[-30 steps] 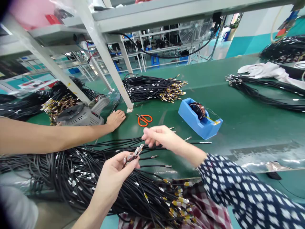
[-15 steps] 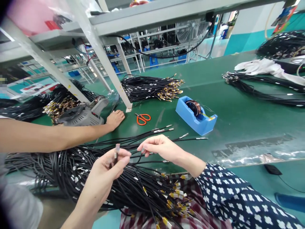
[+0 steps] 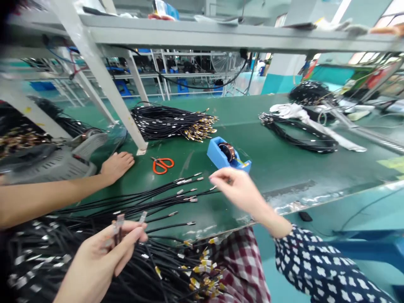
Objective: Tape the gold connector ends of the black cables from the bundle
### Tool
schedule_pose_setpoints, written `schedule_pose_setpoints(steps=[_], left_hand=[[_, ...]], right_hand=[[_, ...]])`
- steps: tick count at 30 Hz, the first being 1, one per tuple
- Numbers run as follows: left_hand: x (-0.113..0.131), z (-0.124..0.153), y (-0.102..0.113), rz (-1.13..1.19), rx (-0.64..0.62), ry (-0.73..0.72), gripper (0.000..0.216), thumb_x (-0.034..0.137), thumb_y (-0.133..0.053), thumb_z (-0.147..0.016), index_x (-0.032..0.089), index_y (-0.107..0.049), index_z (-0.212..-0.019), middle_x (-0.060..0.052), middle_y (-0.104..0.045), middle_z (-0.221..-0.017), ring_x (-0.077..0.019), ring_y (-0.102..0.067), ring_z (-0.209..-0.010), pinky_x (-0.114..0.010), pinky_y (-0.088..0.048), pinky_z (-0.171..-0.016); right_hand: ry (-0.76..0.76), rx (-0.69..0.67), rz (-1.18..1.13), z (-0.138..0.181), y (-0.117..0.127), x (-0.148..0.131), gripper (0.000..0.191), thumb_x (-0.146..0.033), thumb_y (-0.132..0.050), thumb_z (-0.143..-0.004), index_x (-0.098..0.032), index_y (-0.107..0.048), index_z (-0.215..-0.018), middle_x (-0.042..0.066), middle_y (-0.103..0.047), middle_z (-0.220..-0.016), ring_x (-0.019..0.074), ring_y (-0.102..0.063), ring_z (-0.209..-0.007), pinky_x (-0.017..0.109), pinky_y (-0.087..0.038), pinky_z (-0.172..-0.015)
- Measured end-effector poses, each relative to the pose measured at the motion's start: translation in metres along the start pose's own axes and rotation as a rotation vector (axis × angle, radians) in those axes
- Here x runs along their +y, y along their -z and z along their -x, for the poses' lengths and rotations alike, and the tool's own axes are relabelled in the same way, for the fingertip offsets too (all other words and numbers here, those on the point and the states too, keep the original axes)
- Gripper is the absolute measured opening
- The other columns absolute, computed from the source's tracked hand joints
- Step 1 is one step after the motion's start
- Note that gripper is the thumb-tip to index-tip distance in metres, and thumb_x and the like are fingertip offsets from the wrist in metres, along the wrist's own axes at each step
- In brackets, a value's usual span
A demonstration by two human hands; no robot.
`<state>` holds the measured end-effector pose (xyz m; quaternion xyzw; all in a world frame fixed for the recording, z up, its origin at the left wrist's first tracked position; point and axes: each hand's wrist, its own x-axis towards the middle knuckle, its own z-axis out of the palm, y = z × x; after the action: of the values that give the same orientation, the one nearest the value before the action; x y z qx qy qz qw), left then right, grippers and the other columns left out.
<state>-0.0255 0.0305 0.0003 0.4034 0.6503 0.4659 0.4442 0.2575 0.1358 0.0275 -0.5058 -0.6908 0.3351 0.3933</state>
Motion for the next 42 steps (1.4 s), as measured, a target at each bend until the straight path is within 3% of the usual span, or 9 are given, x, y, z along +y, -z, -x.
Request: schedule_pose_setpoints(steps=[1,3,7,14,19,26,33,42], left_hand=[[-0.002,0.001,0.002,0.009,0.017,0.006,0.038,0.049,-0.079,-0.065,0.015,-0.074,-0.078,-0.007,-0.071,-0.063,-0.0065,-0.040,-0.032,-0.020,-0.027,-0.031],[-0.005,0.001,0.004,0.018,0.042,0.008,0.039,0.050,-0.082,-0.060,0.015,-0.074,-0.077,-0.007,-0.072,-0.065,-0.0090,-0.045,-0.036,-0.021,-0.031,-0.032],[-0.008,-0.001,0.006,0.001,0.054,-0.004,0.040,0.052,-0.084,-0.055,0.017,-0.075,-0.074,-0.007,-0.073,-0.068,-0.0143,-0.056,-0.047,-0.021,-0.040,-0.038],[-0.010,-0.002,0.008,-0.023,0.035,-0.016,0.037,0.053,-0.085,-0.055,0.020,-0.075,-0.069,-0.005,-0.071,-0.067,-0.0211,-0.066,-0.070,-0.020,-0.050,-0.055],[-0.009,-0.001,0.010,-0.028,0.001,0.014,0.040,0.055,-0.082,-0.058,0.019,-0.075,-0.074,-0.003,-0.070,-0.065,-0.0117,-0.051,-0.047,-0.019,-0.037,-0.040],[-0.004,0.001,0.006,-0.086,0.041,-0.059,0.037,0.053,-0.082,-0.059,0.019,-0.074,-0.070,-0.006,-0.071,-0.066,-0.0183,-0.059,-0.058,-0.022,-0.044,-0.045],[-0.002,0.003,0.000,-0.046,0.094,-0.087,0.041,0.056,-0.083,-0.056,0.018,-0.075,-0.070,-0.005,-0.068,-0.060,-0.0141,-0.052,-0.046,-0.021,-0.038,-0.037],[-0.003,0.002,0.002,-0.042,0.065,-0.073,0.039,0.054,-0.083,-0.057,0.019,-0.075,-0.069,-0.004,-0.069,-0.062,-0.0149,-0.053,-0.049,-0.021,-0.039,-0.040]], right_hand=[[-0.036,0.115,0.128,-0.006,0.021,0.006,0.026,-0.040,-0.063,-0.083,-0.017,-0.074,-0.087,0.008,-0.075,-0.090,0.0223,-0.066,-0.081,0.034,-0.051,-0.075],[-0.149,0.206,0.428,-0.019,0.058,0.018,0.028,-0.038,-0.058,-0.084,-0.016,-0.075,-0.088,0.008,-0.075,-0.089,0.0223,-0.066,-0.080,0.032,-0.050,-0.074],[-0.215,0.143,0.547,-0.041,0.091,0.033,0.023,-0.032,-0.061,-0.080,-0.017,-0.078,-0.076,0.008,-0.075,-0.089,0.0239,-0.065,-0.081,0.031,-0.047,-0.075],[-0.334,0.007,0.470,-0.062,0.083,0.039,0.024,-0.039,-0.070,-0.071,-0.017,-0.078,-0.065,0.006,-0.074,-0.075,0.0225,-0.063,-0.075,0.028,-0.045,-0.070],[-0.453,0.037,0.338,-0.063,0.087,0.036,0.024,-0.039,-0.071,-0.069,-0.017,-0.079,-0.072,0.006,-0.072,-0.075,0.0183,-0.057,-0.070,0.027,-0.041,-0.062],[-0.548,0.077,0.226,-0.037,0.097,0.045,0.036,-0.046,-0.072,-0.069,-0.016,-0.080,-0.088,0.004,-0.061,-0.062,0.0129,-0.040,-0.056,0.025,-0.027,-0.048],[-0.592,0.072,0.095,-0.034,0.091,0.053,0.033,-0.042,-0.075,-0.069,-0.012,-0.078,-0.084,-0.007,-0.034,-0.044,0.0086,-0.025,-0.044,0.024,-0.017,-0.042],[-0.534,0.111,0.087,-0.027,0.080,0.057,0.032,-0.041,-0.069,-0.072,-0.010,-0.073,-0.079,-0.007,-0.031,-0.048,0.0080,-0.025,-0.044,0.023,-0.017,-0.042]])
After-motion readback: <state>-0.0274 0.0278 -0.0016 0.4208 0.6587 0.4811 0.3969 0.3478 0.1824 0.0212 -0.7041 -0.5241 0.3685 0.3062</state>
